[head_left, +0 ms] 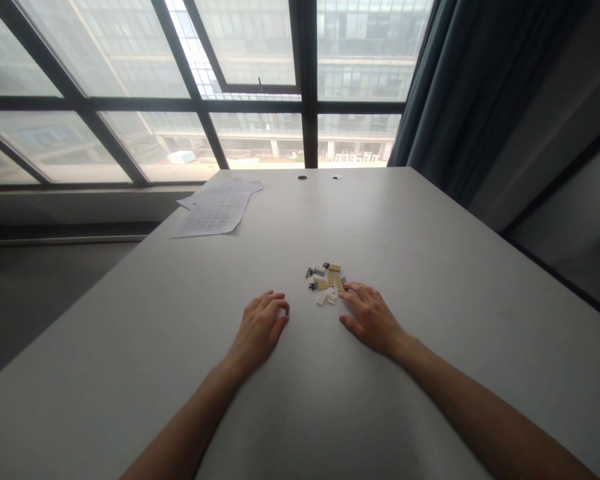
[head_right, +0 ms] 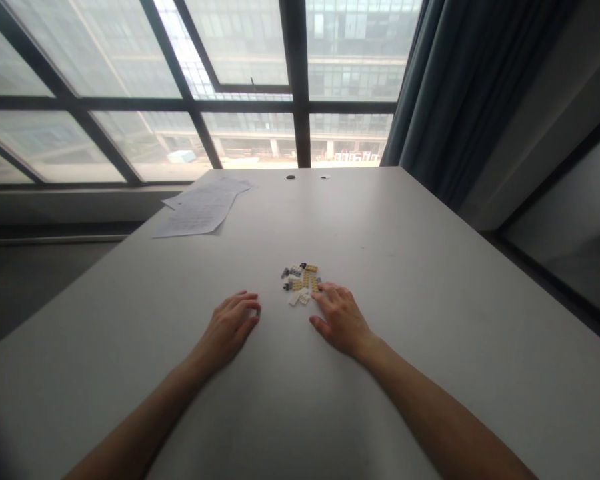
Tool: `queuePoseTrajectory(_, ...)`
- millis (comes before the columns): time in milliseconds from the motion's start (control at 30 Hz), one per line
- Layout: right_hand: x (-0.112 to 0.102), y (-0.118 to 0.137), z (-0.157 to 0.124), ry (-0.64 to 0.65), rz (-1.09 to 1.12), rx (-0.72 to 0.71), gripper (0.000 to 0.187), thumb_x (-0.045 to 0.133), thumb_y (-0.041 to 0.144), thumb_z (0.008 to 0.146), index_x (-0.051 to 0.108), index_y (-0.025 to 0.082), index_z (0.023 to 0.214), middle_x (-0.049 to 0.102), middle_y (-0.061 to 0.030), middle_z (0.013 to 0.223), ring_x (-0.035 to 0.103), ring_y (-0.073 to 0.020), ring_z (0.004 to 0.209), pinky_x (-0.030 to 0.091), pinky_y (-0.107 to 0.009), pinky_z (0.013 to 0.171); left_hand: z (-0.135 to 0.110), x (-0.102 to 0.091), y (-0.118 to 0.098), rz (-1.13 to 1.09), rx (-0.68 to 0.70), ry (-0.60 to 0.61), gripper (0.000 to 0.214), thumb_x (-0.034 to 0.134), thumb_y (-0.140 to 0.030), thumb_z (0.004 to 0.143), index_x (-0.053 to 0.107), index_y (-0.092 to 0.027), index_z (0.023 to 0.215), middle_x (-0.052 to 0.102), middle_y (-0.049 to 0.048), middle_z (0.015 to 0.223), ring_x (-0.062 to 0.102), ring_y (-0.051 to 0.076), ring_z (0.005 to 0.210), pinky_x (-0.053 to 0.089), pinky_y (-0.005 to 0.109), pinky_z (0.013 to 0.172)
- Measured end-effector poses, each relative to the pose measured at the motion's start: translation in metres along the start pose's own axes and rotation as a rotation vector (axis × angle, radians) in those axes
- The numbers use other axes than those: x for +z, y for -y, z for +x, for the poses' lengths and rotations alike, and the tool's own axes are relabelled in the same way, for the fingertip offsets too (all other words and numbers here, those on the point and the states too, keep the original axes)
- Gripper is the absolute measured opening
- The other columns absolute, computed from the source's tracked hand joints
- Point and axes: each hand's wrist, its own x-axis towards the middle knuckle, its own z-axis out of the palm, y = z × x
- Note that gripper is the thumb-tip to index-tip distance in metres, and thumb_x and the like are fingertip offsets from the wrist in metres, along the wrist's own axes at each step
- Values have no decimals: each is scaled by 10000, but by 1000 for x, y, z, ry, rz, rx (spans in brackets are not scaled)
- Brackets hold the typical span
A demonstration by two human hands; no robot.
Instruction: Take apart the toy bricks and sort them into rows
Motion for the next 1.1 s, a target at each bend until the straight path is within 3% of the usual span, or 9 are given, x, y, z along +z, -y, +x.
queuePoseTrajectory(200, -2, 9, -1, 73, -78, -206, 393, 474, 373, 941, 571, 240, 1297, 494, -67, 1435, 343, -286, 1371, 190, -509, 1140, -1, 2, 5, -28, 15, -22, 296, 500, -318, 894, 593, -214, 1156, 608, 84, 1266, 468, 274, 1269, 329, 492, 1091)
queuePoseTrajectory(333, -4, 15, 1, 133, -107, -290, 429, 463, 403, 951, 534, 237, 1340, 499, -63, 1435, 300, -285, 1405, 137, -529, 1155, -2, 2, 10, -14, 35, -16, 269, 516, -348, 902, 639, -232, 1110, 609, 72, 1266, 476, 281, 1257, 337, 499, 1080)
queuePoseTrajectory(533, -5, 14, 3, 152, -132, -271, 493, 431, 458, 961, 472, 229, 1395, 483, -63, 1449, 262, -284, 1426, 104, -545, 1161, -4, 1, 9, 13, 51, -36, 247, 515, -340, 915, 641, -240, 1103, 611, 67, 1249, 474, 289, 1245, 332, 523, 1067)
queuePoseTrajectory(733, -4, 14, 3, 140, -149, -295, 558, 425, 493, 954, 424, 206, 1433, 457, -91, 1466, 270, -295, 1421, 119, -545, 1159, -5, -5, -4, 106, 67, -152, 279, 619, -377, 848, 640, -180, 1044, 639, 101, 1139, 531, 298, 1114, 363, 495, 1012)
queuePoseTrajectory(1100, -3, 15, 5, 93, -122, -245, 572, 490, 486, 928, 451, 177, 1407, 477, -126, 1444, 332, -309, 1384, 119, -547, 1150, -3, -4, -6, 52, 92, -98, 164, 581, -321, 885, 665, -218, 981, 664, 55, 1066, 553, 257, 1065, 385, 445, 973)
